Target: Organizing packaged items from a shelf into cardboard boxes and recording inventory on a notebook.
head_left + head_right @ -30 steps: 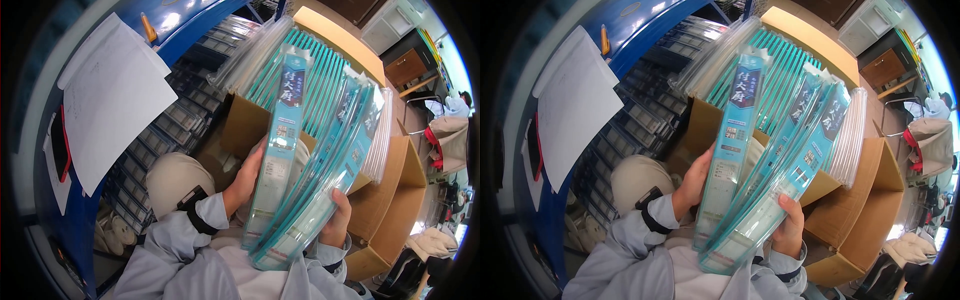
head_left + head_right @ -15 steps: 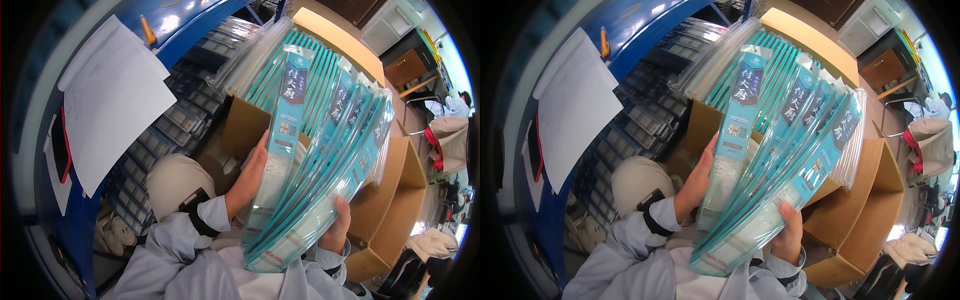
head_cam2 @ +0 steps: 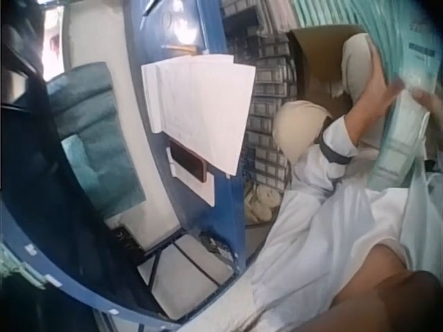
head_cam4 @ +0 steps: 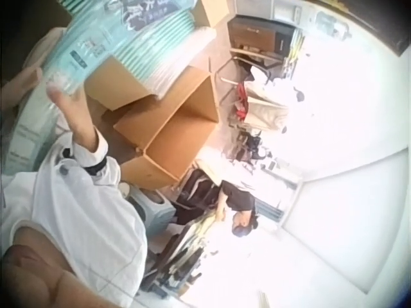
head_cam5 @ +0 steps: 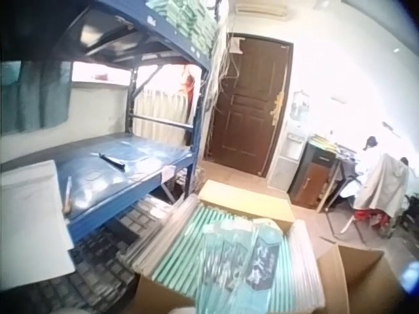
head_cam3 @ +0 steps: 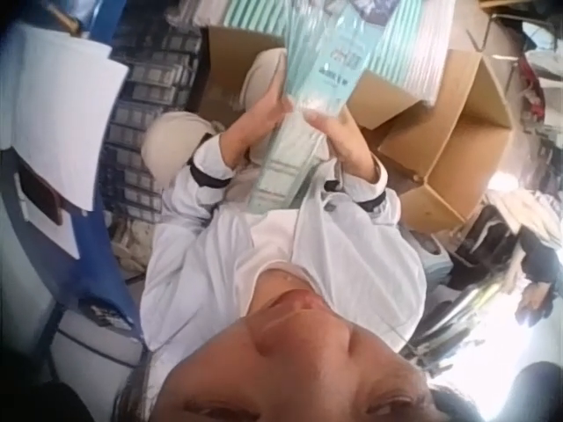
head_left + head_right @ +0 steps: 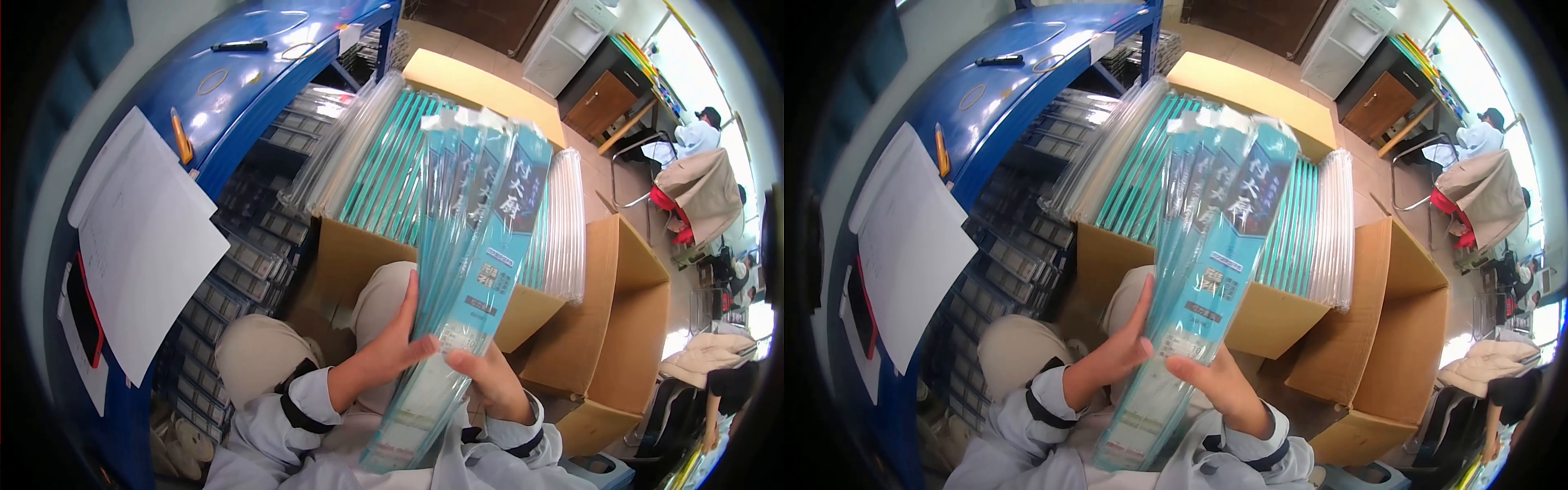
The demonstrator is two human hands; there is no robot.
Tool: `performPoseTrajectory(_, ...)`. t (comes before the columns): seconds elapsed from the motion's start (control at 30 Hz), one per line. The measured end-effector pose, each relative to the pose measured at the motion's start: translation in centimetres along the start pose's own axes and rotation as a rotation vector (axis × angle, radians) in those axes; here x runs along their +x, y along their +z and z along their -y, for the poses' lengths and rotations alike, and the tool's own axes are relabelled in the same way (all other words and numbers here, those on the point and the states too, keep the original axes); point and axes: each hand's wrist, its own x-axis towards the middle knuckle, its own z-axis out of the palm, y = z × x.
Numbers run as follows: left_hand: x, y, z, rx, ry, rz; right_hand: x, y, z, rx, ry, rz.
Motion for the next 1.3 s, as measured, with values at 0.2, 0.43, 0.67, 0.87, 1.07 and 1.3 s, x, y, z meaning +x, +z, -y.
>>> performPoseTrajectory(0.2, 1.7, -0.8, -2.9, -0.49, 0.08, 0.147, 0.5, 1.0, 3.8, -0.892, -0.456, -0.011)
performPoseTrajectory(0.43, 2.0, -0.1, -4.0, -0.571, 0.067, 0.217, -0.5, 1.3, 6.5, -1.492, -0.792, -0.049)
performPoseTrajectory(0.67, 0.7, 1.0, -5.3, -0.535, 0.113, 0.112, 0.4, 1.9, 4.9, -1.359, -0.858, -0.114)
performPoseTrajectory(0.87, 0.2, 1.5, -7.2, 0.262, 0.431, -0.29, -0.1, 1.2, 2.9, -0.185, -0.349, 0.105)
performPoseTrajectory(1.07, -0.3, 1.4, -11.9, 0.641, 0.362, -0.232, -1.2, -2.6, -0.4, -0.144, -0.432, 0.146)
performPoseTrajectory(1.3, 9.1, -8.9, -20.2, 1.229, 0.293, -0.623, -3.5, -4.1, -0.4, 0.295, -0.475, 0.105)
